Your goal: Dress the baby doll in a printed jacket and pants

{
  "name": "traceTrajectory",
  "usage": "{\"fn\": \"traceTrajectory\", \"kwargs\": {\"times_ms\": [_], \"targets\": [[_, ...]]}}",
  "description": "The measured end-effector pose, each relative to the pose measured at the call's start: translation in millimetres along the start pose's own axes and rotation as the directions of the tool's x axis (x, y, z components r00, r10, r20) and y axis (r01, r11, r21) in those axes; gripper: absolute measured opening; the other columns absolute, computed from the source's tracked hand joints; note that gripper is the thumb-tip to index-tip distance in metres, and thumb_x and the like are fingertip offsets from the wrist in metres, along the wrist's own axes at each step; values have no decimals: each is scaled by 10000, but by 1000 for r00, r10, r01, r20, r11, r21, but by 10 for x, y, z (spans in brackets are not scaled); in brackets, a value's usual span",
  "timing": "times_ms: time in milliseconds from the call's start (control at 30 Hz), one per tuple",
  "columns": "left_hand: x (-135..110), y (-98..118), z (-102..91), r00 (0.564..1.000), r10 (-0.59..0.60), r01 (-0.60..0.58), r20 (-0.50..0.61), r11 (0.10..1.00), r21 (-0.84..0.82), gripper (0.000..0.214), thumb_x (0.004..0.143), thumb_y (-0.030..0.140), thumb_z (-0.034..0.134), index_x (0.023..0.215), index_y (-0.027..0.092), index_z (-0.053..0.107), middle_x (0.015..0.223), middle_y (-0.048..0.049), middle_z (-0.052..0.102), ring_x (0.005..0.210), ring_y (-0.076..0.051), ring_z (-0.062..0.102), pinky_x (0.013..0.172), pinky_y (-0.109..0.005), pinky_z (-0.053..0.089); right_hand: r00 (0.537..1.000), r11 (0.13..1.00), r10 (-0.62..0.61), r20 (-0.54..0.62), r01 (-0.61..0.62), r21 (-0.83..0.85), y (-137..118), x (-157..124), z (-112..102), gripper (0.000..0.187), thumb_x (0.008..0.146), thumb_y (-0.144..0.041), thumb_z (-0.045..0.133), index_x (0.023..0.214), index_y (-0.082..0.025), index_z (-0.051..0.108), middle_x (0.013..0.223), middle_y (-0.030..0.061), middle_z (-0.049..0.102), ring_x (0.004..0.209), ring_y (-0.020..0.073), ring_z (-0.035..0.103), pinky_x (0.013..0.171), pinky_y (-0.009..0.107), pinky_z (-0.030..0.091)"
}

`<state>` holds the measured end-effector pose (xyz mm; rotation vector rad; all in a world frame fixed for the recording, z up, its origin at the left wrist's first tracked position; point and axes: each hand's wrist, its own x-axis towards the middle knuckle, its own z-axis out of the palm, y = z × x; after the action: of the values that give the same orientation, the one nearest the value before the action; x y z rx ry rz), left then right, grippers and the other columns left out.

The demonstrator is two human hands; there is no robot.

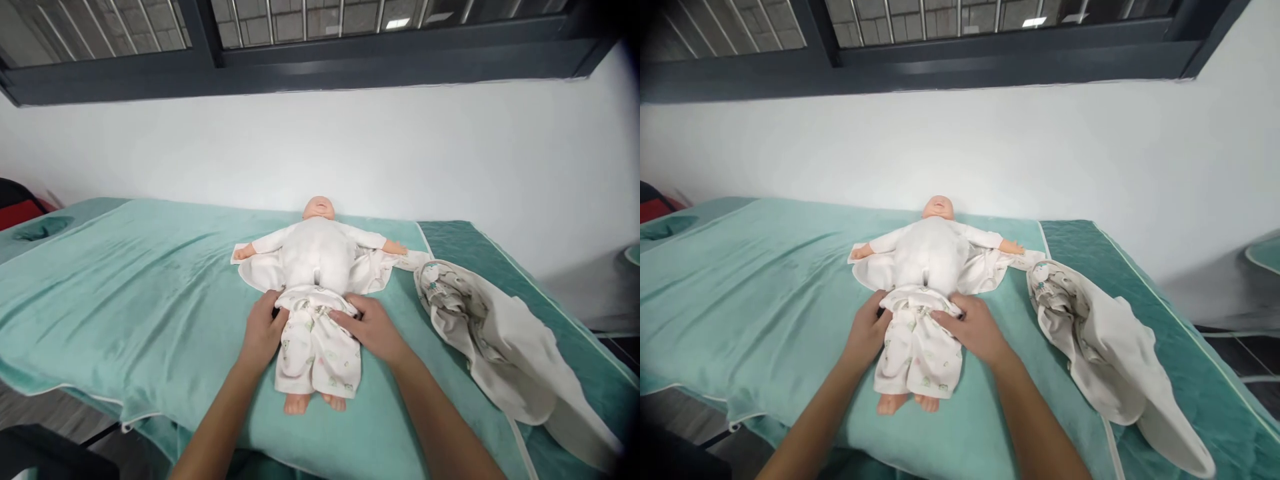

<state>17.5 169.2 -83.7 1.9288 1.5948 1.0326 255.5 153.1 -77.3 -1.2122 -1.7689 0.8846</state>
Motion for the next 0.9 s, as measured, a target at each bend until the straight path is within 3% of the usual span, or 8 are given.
{"fn": "traceTrajectory", "kwargs": {"times_ms": [133,267,433,533,633,767,900], "targets": [[162,9,35,998,3,-4,-64,1000,-3,157,898,314,444,885,212,563,853,-7,616,797,-184,549,707,-293,411,1000,997,22,21,-24,78,-22,67,-22,304,846,-495,661,880,-210,561,825,-25,547,785,158,512,685,253,406],[394,1,90,995,27,-23,-94,999,42,217,920,379,451,908,208,584,867,-15,630,777,-185,552,692,-295,399,998,987,48,28,-52,152,-30,97,3,475,766,-423,756,1140,-223,541,1076,21,611,1011,220,564,839,307,467],[489,22,100,995,33,-31,-98,999,15,226,921,396,461,908,210,588,877,-19,623,797,-188,552,698,-296,401,993,982,113,-31,-107,156,12,155,62,394,793,-494,716,1012,-210,552,955,-1,611,920,208,563,769,295,461],[326,80,56,992,5,-12,-123,998,-58,126,879,299,497,833,210,572,864,-4,581,804,-172,543,717,-283,412,988,989,122,-93,-113,99,37,175,78,365,813,-540,674,882,-206,544,821,-30,556,810,180,525,698,274,426],[4,142,6,994,4,-14,-109,996,-89,120,856,259,517,762,201,563,896,-5,548,824,-163,544,742,-276,421,985,994,105,-136,-100,45,52,184,87,341,808,-519,675,831,-206,542,775,-43,535,774,168,508,681,265,400],[-377,193,8,999,-19,14,-47,995,-103,166,884,350,539,910,211,626,1068,-30,549,943,-184,572,792,-285,445,984,998,59,-171,-59,4,62,220,106,206,810,-392,660,825,-206,573,780,-48,574,778,161,525,696,258,382],[-404,198,76,997,-40,36,-61,996,-80,248,830,397,623,979,201,587,1067,-37,514,948,-200,571,799,-307,452,975,999,22,-220,-29,-28,31,157,140,183,803,-343,642,741,-199,547,699,-60,514,714,137,478,661,243,353]]}}
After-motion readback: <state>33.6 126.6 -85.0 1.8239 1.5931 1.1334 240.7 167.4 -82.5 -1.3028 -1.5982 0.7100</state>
